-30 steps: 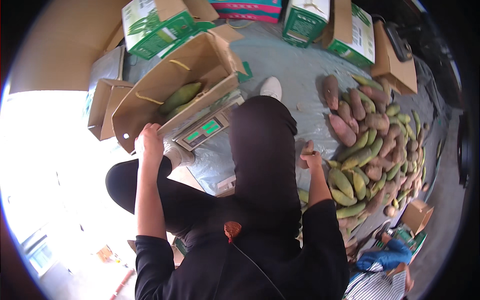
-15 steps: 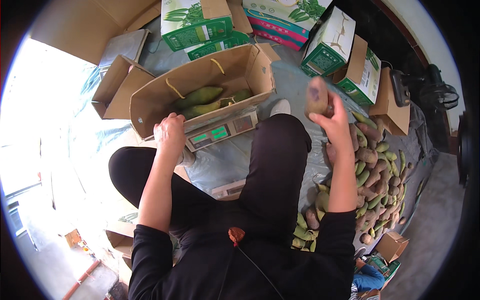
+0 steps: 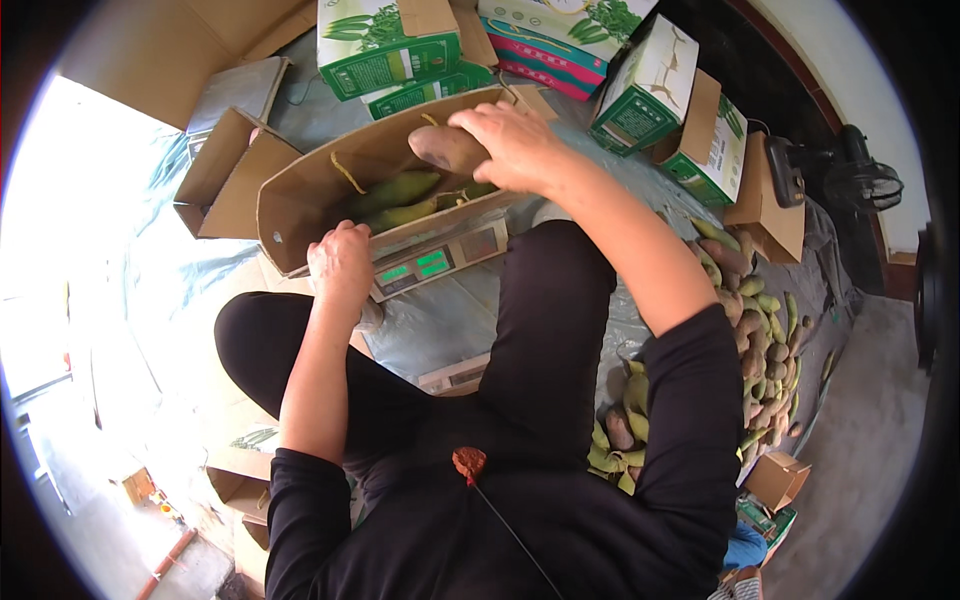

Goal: Picking up produce from a pile on the floor and placing it into cardboard gift bags on a scale for weighing.

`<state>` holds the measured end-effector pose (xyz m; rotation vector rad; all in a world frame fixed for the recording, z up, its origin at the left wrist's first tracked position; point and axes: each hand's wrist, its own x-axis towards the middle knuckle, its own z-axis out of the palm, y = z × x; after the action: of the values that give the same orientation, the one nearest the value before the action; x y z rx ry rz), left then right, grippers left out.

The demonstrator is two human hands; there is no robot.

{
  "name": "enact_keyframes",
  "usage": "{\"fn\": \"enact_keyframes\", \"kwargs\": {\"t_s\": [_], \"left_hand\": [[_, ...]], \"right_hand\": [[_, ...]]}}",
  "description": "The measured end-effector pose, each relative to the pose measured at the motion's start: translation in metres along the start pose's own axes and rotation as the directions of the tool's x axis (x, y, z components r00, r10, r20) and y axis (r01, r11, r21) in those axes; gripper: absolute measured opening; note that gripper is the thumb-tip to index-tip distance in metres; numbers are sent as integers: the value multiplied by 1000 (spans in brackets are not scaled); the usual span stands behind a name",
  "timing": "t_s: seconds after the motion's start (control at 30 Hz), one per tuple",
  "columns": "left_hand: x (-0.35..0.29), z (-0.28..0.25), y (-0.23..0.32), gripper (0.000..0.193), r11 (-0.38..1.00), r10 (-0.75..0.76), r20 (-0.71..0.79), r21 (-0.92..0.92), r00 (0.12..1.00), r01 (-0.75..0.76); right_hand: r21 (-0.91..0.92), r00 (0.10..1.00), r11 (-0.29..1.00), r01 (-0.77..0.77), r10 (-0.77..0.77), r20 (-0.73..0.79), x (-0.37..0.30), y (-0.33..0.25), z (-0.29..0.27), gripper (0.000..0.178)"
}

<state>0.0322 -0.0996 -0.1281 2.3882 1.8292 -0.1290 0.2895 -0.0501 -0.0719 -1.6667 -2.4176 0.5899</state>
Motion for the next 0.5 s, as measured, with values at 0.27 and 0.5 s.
{"fn": "enact_keyframes", "kwargs": {"t_s": [0.27, 0.5], "left_hand": [[2, 4, -4, 13, 998, 55, -37, 24, 998, -54], [9, 10, -7, 25, 994, 57, 31, 86, 998, -60]], "right_hand": [[218, 889, 975, -48, 142, -436, -53, 57, 2, 46], [562, 639, 606, -563, 750, -169, -241, 133, 60, 42]]}}
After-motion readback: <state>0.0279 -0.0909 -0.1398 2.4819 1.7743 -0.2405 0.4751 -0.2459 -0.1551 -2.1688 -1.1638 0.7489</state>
